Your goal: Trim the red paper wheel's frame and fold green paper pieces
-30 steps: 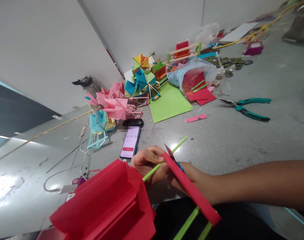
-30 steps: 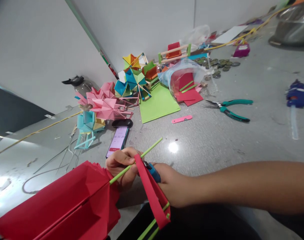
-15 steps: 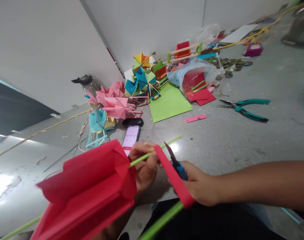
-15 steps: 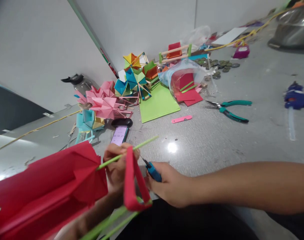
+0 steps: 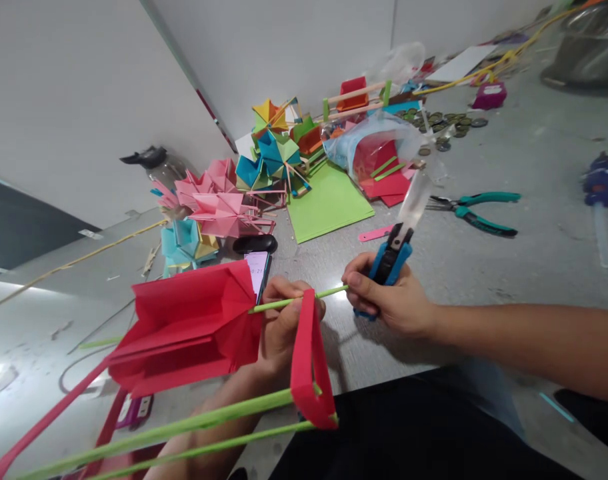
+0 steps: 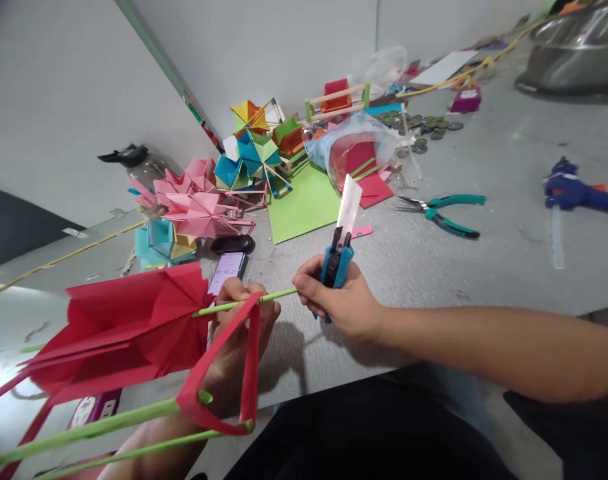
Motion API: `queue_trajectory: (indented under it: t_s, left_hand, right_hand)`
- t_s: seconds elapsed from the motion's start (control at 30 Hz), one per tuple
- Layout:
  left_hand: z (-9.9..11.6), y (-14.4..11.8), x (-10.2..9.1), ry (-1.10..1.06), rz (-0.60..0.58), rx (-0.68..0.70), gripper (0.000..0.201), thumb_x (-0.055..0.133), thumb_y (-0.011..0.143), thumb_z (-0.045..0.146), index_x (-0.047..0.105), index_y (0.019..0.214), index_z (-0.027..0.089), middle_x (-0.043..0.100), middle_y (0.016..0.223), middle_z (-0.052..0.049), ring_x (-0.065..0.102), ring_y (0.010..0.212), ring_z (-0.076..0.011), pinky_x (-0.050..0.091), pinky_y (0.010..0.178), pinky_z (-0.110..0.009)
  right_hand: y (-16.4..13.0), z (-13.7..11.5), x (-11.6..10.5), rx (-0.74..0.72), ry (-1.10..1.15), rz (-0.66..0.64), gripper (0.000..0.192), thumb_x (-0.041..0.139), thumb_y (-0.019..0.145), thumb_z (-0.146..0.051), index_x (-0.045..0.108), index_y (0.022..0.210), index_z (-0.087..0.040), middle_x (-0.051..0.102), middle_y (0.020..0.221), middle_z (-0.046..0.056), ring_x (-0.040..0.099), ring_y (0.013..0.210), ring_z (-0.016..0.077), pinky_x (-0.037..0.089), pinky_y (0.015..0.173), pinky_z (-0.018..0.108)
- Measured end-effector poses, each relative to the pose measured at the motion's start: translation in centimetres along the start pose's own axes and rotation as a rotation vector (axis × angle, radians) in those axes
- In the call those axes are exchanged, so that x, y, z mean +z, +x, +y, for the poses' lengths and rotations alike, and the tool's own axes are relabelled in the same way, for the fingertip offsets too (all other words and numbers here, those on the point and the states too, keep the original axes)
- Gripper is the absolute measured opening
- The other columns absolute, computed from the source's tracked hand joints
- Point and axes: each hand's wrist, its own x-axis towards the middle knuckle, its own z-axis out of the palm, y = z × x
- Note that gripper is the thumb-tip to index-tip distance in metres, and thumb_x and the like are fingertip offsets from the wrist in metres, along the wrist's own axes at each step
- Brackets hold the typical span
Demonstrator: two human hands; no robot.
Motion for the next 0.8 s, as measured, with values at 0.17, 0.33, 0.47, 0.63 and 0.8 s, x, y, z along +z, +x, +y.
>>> queue_trajectory:
  t_s: [0.17,0.33,0.47,0.63,0.8]
  left_hand:
    - [0.3,-0.1,0.3,-0.064,-0.107,-0.149,0.035,0.085,0.092,0.039,0.054,0.084,0.024,0.051,0.065,0.009,0.033,0.044,-0.0051,0.037,0.049,-0.021]
    - [0.4,-0.3,0.9,-0.107,-0.129,-0.253,0.037,0.088,0.088,0.042,0.055,0.083,0.025,0.052,0.062,0.008,0.028,0.039,-0.0051,0.029,0.043,-0.024]
    - [0.4,-0.2,0.8,-0.150,-0.111,-0.186,0.027,0.084,0.093,0.036,0.060,0.087,0.024,0.056,0.066,0.007,0.031,0.041,-0.0043,0.032,0.046,-0.022]
    - [0.8,0.4,0.7,-0.165,-0.085,-0.134,0.026,0.086,0.092,0.031,0.062,0.087,0.023,0.060,0.065,0.008,0.036,0.042,-0.0034,0.037,0.049,-0.019]
    - [1.1,0.4,0.7,-0.146,-0.017,-0.185,0.028,0.088,0.090,0.032,0.062,0.089,0.023,0.061,0.064,0.008,0.043,0.047,-0.0047,0.042,0.056,-0.018]
  right_hand:
    - [0.1,0.5,0.1,0.131,0.098,-0.052,0.047,0.099,0.075,-0.055,0.068,0.084,-0.021,0.063,0.063,-0.007,0.046,0.047,0.0068,0.035,0.047,0.023]
    - [0.2,0.8,0.2,0.248,0.124,-0.106,0.049,0.100,0.074,-0.056,0.070,0.090,-0.021,0.056,0.060,-0.009,0.047,0.050,0.0071,0.035,0.050,0.021]
    - [0.6,0.6,-0.5,0.195,0.038,-0.183,0.047,0.096,0.077,-0.058,0.070,0.089,-0.021,0.055,0.061,-0.008,0.045,0.050,0.0082,0.034,0.050,0.023]
    - [0.7,-0.3,-1.3,0.013,-0.292,-0.227,0.035,0.091,0.085,-0.051,0.075,0.086,-0.020,0.060,0.067,-0.004,0.049,0.061,0.0116,0.039,0.057,0.027]
    - [0.0,-0.4,-1.0,0.011,-0.379,-0.221,0.040,0.084,0.091,-0.057,0.070,0.082,-0.020,0.057,0.064,-0.004,0.050,0.057,0.0123,0.041,0.055,0.028]
